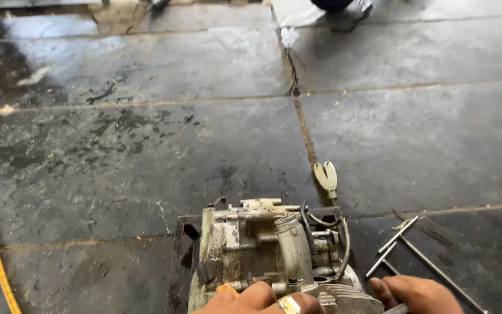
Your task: The person sits on the floor of a motorcycle repair shop working on a detached engine mounted on a stand. They use wrenches to loosen and turn bolts on the engine casing, reposition the engine, and wipe it with an orange cloth while continuing to work on fasteners.
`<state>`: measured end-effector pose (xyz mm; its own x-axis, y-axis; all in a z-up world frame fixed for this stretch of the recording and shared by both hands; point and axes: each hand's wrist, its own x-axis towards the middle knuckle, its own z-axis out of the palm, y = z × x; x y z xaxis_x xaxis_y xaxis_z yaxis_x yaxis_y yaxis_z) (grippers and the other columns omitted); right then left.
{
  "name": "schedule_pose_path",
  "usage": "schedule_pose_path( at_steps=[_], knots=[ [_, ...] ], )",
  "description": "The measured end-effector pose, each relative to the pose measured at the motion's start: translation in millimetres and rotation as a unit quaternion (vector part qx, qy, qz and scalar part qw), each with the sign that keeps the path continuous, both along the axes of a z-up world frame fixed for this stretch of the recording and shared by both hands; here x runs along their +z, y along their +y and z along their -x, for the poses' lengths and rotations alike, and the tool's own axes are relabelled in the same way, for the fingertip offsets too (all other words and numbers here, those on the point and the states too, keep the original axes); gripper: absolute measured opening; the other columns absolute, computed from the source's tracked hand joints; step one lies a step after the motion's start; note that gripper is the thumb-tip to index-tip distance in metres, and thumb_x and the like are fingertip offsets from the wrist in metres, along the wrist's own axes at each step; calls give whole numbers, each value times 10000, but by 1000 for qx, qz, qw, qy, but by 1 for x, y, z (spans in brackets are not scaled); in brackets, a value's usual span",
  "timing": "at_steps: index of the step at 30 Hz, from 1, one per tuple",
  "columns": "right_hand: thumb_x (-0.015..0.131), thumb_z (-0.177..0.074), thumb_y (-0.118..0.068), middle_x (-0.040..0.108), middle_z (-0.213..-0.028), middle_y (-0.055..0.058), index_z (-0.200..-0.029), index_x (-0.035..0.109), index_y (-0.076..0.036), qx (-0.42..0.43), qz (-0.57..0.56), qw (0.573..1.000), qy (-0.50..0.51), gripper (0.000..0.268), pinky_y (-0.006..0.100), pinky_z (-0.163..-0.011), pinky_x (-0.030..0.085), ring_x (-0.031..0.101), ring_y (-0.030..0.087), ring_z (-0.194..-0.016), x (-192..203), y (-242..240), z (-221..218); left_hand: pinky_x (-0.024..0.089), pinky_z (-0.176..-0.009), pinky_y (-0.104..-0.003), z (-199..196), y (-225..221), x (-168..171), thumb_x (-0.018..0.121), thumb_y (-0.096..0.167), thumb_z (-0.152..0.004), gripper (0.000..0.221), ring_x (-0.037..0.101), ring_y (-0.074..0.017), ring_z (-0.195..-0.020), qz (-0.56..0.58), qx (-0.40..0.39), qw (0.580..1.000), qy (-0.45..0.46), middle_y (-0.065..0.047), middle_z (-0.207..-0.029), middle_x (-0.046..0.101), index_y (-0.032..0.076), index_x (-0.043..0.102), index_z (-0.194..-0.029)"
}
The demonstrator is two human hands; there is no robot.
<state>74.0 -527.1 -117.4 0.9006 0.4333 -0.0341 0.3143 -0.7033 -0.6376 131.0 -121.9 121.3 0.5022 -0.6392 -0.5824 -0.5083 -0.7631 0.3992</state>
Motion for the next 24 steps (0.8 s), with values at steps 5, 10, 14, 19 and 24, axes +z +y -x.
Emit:
schedule_pose_path(
  at_steps=[5, 10, 14, 19, 24],
  knots=[
    [589, -941, -579, 725, -841, -54, -994, 754, -289, -160, 344, 910, 169, 337, 272, -741, 585, 690, 86, -818, 94, 14, 8, 530, -671, -389, 3, 7, -43, 512, 501, -1065, 338, 682, -178, -840, 134, 5, 989, -57, 69, -1136, 720, 372, 637, -1352],
    [635, -930, -501, 749, -954, -105, -1366, 585, -408, -117, 256, 931, 233, 449, 274, -791, 606, 734, 54, -898, 96, -44, 39, 557, -809, -454, 7, 13, 2, 535, 360, -1056, 539, 673, -308, -1030, 278, -69, 942, -174, -152, -1350, 623, 260, 481, -1583],
    [588, -891, -548, 778, -971, -201, -1497, 512, -457, -135, 418, 896, 60, 618, 211, -916, 584, 732, -41, -961, 170, -31, 47, 479, -1017, -469, 1, 16, 2, 561, 346, -1021, 696, 567, -344, -1304, 216, -59, 964, -141, -109, -1590, 450, 255, 319, -1668],
    [569, -855, -608, 807, -984, -202, -1457, 568, -400, -137, 452, 878, -73, 637, 248, -904, 576, 715, -23, -1032, 209, -32, 54, 375, -1085, -494, 9, 15, 26, 585, 487, -989, 766, 405, -371, -1430, 209, -16, 968, -141, -77, -1665, 318, 199, 294, -1636],
    [593, -868, -709, 804, -1026, -115, -1417, 614, -350, 34, 447, 876, -176, 657, 403, -855, 599, 757, 116, -1052, 219, -32, 54, 351, -1137, -450, 17, 18, 58, 591, 486, -891, 829, 389, -356, -1436, 184, -29, 974, -133, -78, -1630, 359, 190, 296, -1607]
  ],
)
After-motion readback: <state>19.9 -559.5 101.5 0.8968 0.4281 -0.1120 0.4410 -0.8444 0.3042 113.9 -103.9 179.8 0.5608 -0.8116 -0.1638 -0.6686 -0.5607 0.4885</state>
